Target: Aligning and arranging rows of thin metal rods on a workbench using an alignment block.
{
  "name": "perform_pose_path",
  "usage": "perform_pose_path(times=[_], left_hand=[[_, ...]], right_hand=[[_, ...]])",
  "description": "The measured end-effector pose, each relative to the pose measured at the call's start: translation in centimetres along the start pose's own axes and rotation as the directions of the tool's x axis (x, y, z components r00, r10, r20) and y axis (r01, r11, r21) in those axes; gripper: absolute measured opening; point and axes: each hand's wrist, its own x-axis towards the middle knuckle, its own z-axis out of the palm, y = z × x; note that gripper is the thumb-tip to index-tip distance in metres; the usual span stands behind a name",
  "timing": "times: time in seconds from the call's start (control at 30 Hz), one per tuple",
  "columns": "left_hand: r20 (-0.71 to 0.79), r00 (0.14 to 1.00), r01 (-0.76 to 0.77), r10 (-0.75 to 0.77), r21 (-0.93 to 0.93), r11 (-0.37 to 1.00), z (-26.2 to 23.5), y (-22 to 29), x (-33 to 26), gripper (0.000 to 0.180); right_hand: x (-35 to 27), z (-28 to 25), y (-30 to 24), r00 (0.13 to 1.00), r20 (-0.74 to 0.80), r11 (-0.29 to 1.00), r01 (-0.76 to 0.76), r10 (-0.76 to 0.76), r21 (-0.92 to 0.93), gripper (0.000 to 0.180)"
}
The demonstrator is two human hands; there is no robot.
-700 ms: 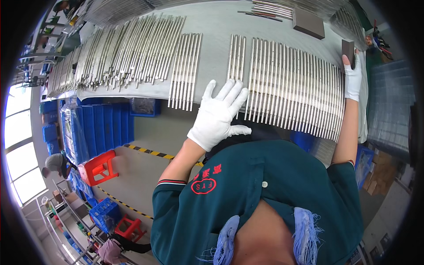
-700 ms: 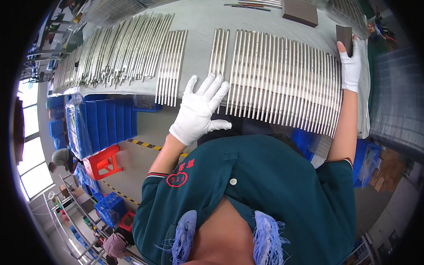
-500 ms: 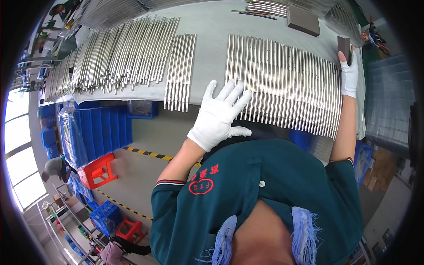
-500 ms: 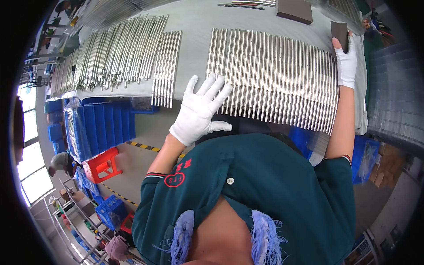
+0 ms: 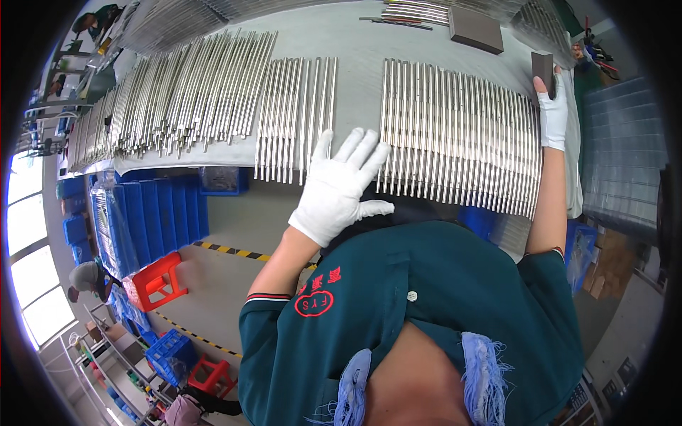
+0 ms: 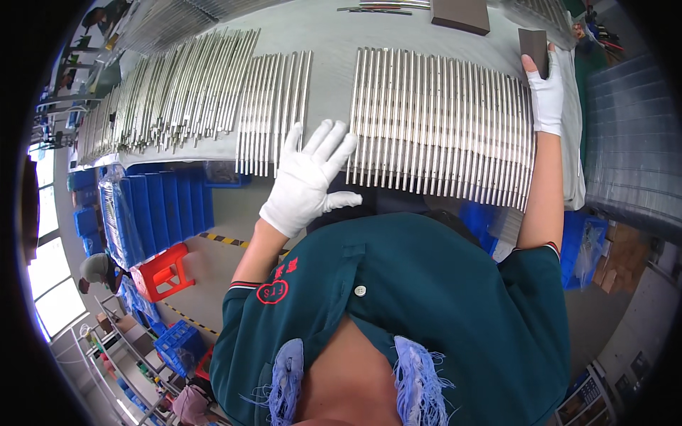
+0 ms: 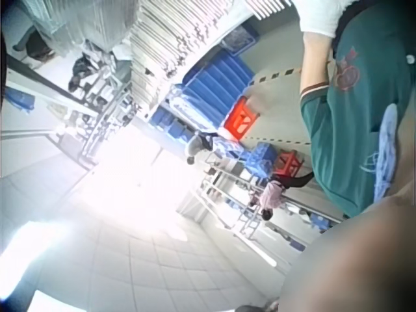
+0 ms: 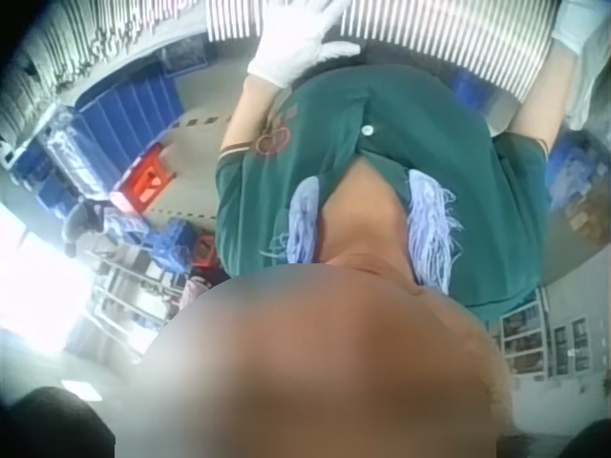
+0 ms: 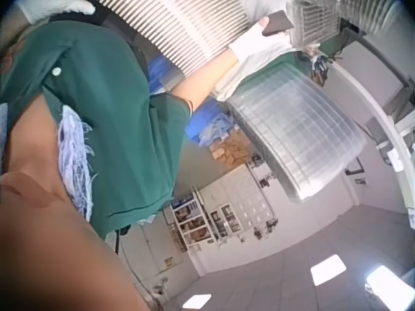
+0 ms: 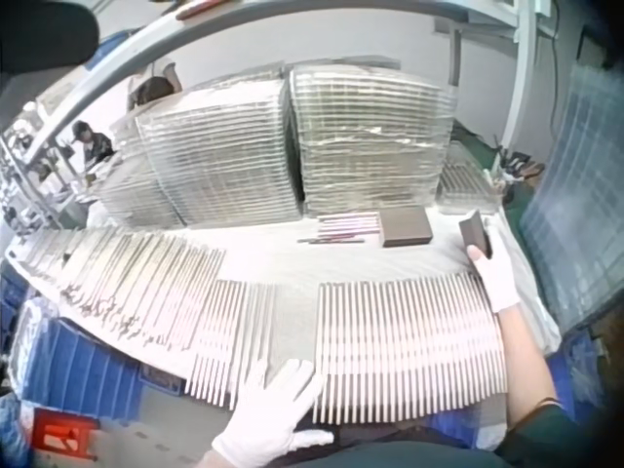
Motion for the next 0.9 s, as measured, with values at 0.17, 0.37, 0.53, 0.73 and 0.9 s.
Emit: perform_pose_path(times=[0.17,0.37,0.53,0.73,0.9], left_hand=[[0.011,0.998,-0.062,0.063,-0.076,0.995,0.6,1.1,1.4,0.092],[0.045,0.997,-0.062,0.065,-0.065,0.996,0.6,0.9,1.2,0.091],[0.026,0.999,-0.046,0.047,-0.054,0.998,0.7,0.7,0.8,0.091],[0.022,0.998,-0.066,0.067,-0.064,0.996,1.0,1.0,1.1,0.093],[0.020,0.996,-0.079,0.081,-0.078,0.994,1.1,1.0,0.8,0.095]], right_hand=[[-0.1,0.3,-0.2,1.000,-0.009,1.000,-0.006,0.006,0.010,0.084],[-0.2,0.1,-0.2,1.000,-0.019,1.000,-0.003,0.003,-0.001,0.084],[0.0,0.1,0.2,1.000,-0.007,1.000,-0.007,0.007,0.008,0.084],[0.0,0.1,0.3,1.000,-0.008,1.000,0.008,-0.008,-0.004,0.085],[-0.1,0.3,-0.1,1.000,-0.017,1.000,0.004,-0.004,-0.006,0.086]])
